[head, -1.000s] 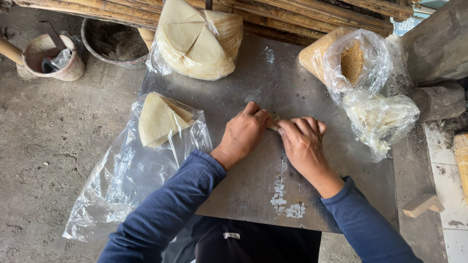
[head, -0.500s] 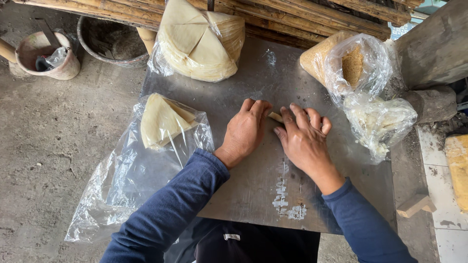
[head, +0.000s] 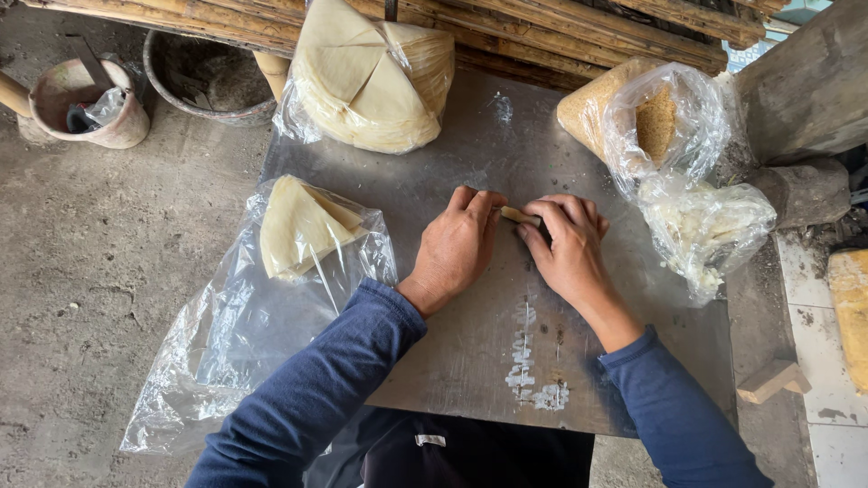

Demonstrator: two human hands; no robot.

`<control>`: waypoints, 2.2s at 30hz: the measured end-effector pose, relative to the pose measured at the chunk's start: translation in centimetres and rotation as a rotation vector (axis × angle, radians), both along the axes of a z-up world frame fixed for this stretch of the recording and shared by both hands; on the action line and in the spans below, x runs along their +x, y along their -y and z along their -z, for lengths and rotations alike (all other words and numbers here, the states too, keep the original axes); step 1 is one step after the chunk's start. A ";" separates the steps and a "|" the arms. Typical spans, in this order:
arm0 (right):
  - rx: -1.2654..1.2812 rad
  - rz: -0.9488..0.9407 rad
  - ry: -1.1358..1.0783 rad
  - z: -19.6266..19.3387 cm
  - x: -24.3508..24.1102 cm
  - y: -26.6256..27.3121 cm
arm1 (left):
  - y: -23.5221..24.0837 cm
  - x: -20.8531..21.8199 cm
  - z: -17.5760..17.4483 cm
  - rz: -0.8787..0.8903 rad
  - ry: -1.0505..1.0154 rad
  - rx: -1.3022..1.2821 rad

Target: The person folds triangular wrappers, scoops a granular filling into them with a spoon, and seals them into small packets. The person then separates a stack of flat triangular wrappers and places them in a neat pile on the table.

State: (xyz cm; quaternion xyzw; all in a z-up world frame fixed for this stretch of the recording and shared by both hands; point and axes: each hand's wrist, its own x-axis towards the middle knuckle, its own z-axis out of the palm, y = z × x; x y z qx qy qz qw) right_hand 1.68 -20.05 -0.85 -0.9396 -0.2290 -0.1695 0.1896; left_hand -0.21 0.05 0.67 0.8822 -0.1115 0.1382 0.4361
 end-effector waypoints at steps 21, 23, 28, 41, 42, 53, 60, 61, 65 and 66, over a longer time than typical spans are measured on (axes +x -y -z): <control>0.878 -0.513 -0.774 -0.6 -21.8 5.7 | -4.1 -5.0 -5.8 0.237 0.025 -0.177; 0.714 -0.414 -0.901 2.6 -24.4 5.7 | -6.6 -9.5 -7.2 0.260 -0.040 -0.195; 0.528 -0.076 -1.040 14.3 -24.2 4.6 | -11.5 -20.6 -3.2 -0.146 0.456 -0.291; 0.616 0.311 -0.876 27.8 -18.5 4.8 | -16.8 -29.9 10.5 -0.794 0.467 -0.944; 0.619 0.244 -0.887 26.9 -19.5 4.9 | -16.8 -29.5 10.5 -0.745 0.410 -1.077; 0.406 -0.774 -0.644 -2.9 -24.6 6.2 | -16.8 -28.1 11.2 -0.785 0.235 -0.813; 0.405 -0.372 -0.225 -8.8 -11.1 8.6 | -20.4 -30.6 10.8 -0.604 0.146 -0.116; 0.467 -0.218 -0.242 -8.4 -9.3 8.0 | -20.5 -30.9 9.5 -0.504 0.117 -0.018; 0.491 -0.129 -0.132 -5.1 -3.1 4.6 | -19.1 -30.0 4.1 -0.226 -0.040 0.327; 0.483 -0.149 -0.084 -4.1 -2.8 3.9 | -19.2 -29.9 3.1 -0.198 -0.161 0.299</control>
